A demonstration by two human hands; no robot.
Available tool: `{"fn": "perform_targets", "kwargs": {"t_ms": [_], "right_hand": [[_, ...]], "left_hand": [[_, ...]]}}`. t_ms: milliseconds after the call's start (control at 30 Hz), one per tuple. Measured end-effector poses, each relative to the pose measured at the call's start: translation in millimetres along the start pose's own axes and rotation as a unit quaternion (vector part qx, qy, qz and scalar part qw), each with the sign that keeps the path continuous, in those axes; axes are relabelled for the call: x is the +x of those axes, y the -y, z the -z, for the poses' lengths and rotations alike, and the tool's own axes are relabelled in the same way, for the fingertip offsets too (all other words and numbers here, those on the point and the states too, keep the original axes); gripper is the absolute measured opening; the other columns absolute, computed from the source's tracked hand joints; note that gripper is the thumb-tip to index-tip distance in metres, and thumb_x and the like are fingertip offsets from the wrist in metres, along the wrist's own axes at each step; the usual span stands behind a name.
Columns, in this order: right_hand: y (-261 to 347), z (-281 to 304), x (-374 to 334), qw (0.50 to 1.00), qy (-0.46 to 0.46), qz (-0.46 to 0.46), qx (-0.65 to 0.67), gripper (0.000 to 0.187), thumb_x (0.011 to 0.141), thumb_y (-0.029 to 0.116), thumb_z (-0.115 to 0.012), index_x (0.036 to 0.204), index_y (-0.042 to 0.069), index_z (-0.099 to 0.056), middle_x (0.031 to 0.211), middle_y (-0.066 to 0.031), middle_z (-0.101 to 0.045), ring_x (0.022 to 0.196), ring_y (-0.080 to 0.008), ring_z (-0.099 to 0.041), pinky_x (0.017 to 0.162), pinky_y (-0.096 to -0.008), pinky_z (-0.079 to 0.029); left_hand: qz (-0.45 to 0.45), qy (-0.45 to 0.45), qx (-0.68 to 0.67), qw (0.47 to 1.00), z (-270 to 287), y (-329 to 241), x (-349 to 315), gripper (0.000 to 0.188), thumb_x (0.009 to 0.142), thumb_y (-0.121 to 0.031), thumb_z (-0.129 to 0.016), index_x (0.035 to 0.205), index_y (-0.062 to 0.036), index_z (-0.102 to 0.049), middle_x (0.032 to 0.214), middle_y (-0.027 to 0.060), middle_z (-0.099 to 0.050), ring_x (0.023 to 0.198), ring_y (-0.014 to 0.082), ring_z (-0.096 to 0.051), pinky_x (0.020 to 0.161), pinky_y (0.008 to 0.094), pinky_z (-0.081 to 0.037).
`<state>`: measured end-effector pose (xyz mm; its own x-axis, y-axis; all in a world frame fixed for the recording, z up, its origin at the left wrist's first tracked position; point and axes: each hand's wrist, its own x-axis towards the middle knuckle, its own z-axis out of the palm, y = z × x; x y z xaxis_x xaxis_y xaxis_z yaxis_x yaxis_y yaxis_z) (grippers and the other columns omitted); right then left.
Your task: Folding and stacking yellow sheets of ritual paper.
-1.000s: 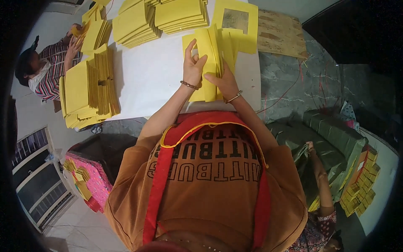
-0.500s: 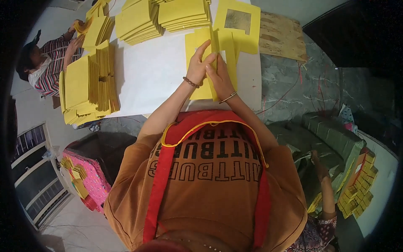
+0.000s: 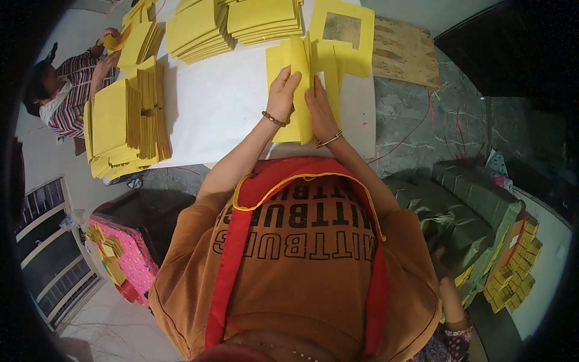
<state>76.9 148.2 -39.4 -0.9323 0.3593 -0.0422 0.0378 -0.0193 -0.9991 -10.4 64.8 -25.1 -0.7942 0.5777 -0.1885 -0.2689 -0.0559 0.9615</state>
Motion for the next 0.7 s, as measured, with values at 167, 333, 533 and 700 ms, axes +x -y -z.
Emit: {"fn": "perform_targets", "kwargs": {"t_ms": [167,333,533,700], "right_hand": [[3,3,-1,0.991,0.031,-0.006,0.129,0.058,0.094,0.033,-0.026,0.134,-0.006,-0.013,0.14,-0.019,-0.018,0.131,-0.0264,-0.016,0.105,-0.0322,-0.014],[-3,8,-3,1.0,0.013,0.011,0.006,0.056,0.094,0.031,-0.026,0.134,-0.006,-0.013,0.14,-0.0189,-0.018,0.131,-0.0262,-0.015,0.106,-0.032,-0.013],[10,3,-5,0.999,0.01,0.0,-0.051,0.055,0.094,0.028,-0.028,0.134,-0.007,-0.014,0.141,-0.0197,-0.017,0.131,-0.0268,-0.015,0.106,-0.0326,-0.013],[3,5,-4,1.0,0.009,0.005,-0.011,0.055,0.094,0.029,-0.027,0.134,-0.006,-0.014,0.141,-0.0185,-0.017,0.131,-0.0259,-0.015,0.106,-0.032,-0.013]], "left_hand": [[-0.087,-0.073,0.012,0.993,-9,10,1,0.041,0.086,-0.012,-0.045,0.126,-0.003,-0.04,0.109,0.01,-0.053,0.075,0.0124,-0.051,0.063,0.0244,-0.043],[0.048,-0.038,0.062,0.996,-9,-13,-5,0.04,0.083,-0.013,-0.05,0.121,-0.0017,-0.046,0.113,0.0147,-0.053,0.087,0.018,-0.053,0.075,0.0283,-0.044],[-0.124,-0.043,0.123,0.984,-8,8,3,0.052,0.079,-0.03,-0.06,0.12,-0.0014,-0.048,0.116,0.0185,-0.051,0.111,0.0253,-0.047,0.093,0.0319,-0.036],[-0.093,-0.027,0.082,0.992,-4,13,5,0.055,0.079,-0.033,-0.061,0.12,-0.0009,-0.047,0.119,0.019,-0.049,0.112,0.0259,-0.046,0.094,0.0328,-0.035]]}}
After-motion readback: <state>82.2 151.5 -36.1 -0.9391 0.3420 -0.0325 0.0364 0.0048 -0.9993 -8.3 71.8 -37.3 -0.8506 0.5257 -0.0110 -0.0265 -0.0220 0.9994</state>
